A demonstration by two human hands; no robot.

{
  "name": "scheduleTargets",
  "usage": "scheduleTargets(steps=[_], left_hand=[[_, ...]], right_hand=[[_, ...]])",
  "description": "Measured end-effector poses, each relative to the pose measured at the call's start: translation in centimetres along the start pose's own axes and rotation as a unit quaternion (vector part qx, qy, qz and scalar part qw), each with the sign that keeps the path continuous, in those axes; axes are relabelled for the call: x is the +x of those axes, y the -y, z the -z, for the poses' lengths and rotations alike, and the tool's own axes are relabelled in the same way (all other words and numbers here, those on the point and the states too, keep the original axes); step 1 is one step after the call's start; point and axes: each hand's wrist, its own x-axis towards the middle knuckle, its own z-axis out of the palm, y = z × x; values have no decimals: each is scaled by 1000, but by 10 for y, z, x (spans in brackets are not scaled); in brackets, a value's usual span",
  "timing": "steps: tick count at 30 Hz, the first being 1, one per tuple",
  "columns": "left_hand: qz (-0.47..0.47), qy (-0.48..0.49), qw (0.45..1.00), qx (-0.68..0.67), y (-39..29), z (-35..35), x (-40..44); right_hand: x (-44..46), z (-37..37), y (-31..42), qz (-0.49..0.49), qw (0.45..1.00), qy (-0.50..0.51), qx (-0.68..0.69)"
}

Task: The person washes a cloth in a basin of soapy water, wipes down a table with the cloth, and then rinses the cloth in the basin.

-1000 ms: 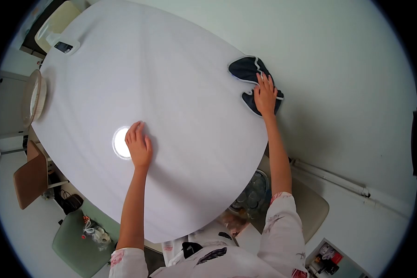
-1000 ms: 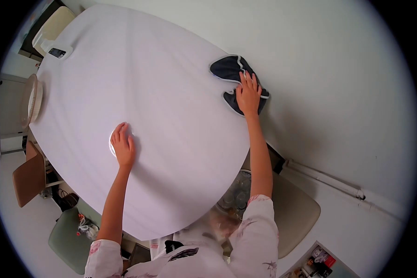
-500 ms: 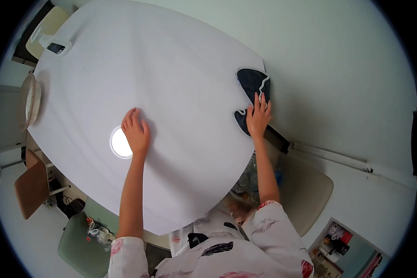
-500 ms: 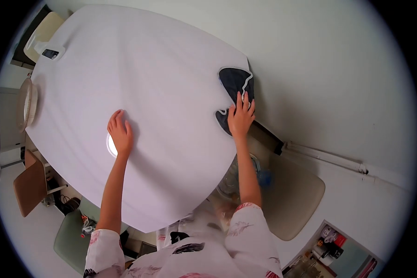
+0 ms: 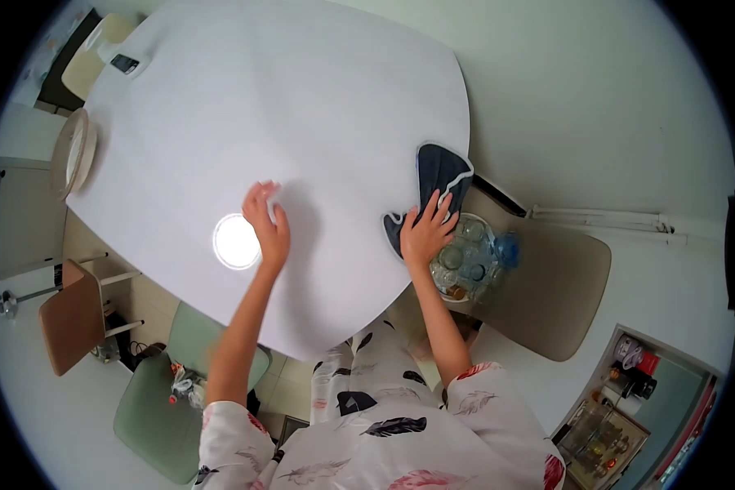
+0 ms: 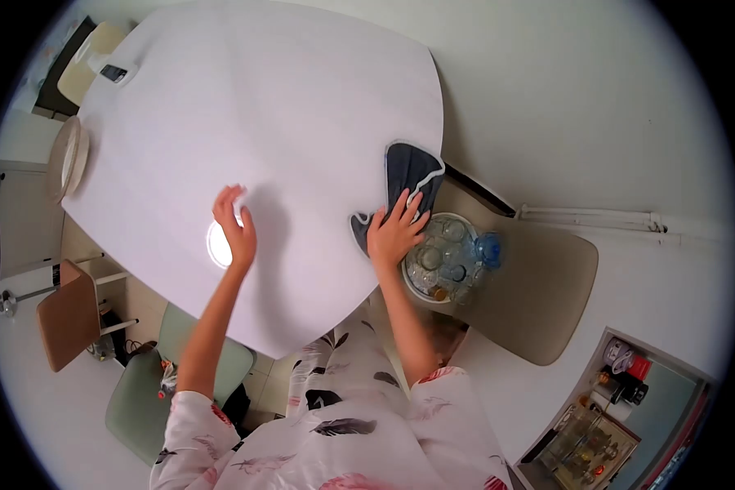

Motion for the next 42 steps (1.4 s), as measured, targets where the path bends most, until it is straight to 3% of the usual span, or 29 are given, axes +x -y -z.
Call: scheduleTargets(steps=[5, 10, 17, 19, 21, 23, 25, 27, 29, 30, 31, 32, 34, 35, 37, 38, 39, 41, 42], left_hand=[[30, 34, 998, -50, -31, 60, -104], [94, 19, 993, -70, -52, 101, -172], [143, -7, 985, -100, -51, 126, -210], [133, -6, 985, -111, -48, 130, -211], [132, -4, 984, -118, -43, 136, -215], [180, 16, 970, -164, -36, 140, -215], [207, 14, 962, -178, -18, 138, -223], [290, 106, 926, -217, -9, 139, -228], [280, 115, 924, -234, -3, 137, -229], [295, 120, 907, -277, -9, 140, -225], [309, 125, 887, -319, -18, 144, -219], [310, 119, 888, -318, -27, 148, -213], [364, 180, 825, -392, -45, 157, -200], [364, 174, 827, -392, -47, 158, -197], [374, 206, 709, -561, -49, 160, -191], [458, 167, 694, -529, -52, 161, -190], [458, 163, 695, -530, -59, 166, -185], [303, 231, 735, -560, -72, 177, -172], [323, 214, 755, -530, -70, 176, -170]], right_hand=[[-81, 12, 18, -17, 1000, -1, 21], [-151, 35, 41, -40, 996, 72, 36], [-232, 49, 65, -40, 984, 136, 105], [-245, 47, 64, -28, 964, 208, 163], [-244, 40, 53, -1, 970, 179, 163], [-221, 36, 35, -17, 925, 229, 302], [-190, 109, 38, -179, 722, 354, 567], [-174, 96, 23, -181, 575, 428, 673], [-160, 135, 27, -184, 402, 479, 758], [-156, 150, 29, -176, 358, 505, 766], [-152, 161, 32, -171, 357, 509, 764], [-150, 168, 35, -185, 317, 532, 763], [-148, 172, 42, -163, 235, 591, 754], [-150, 174, 45, -160, 234, 595, 752], [-154, 183, 57, -180, 241, 596, 744], [-156, 182, 61, -131, 243, 595, 754], [-159, 182, 65, -128, 243, 598, 753], [-160, 184, 73, -115, 243, 572, 775], [-159, 184, 74, -113, 243, 574, 774]])
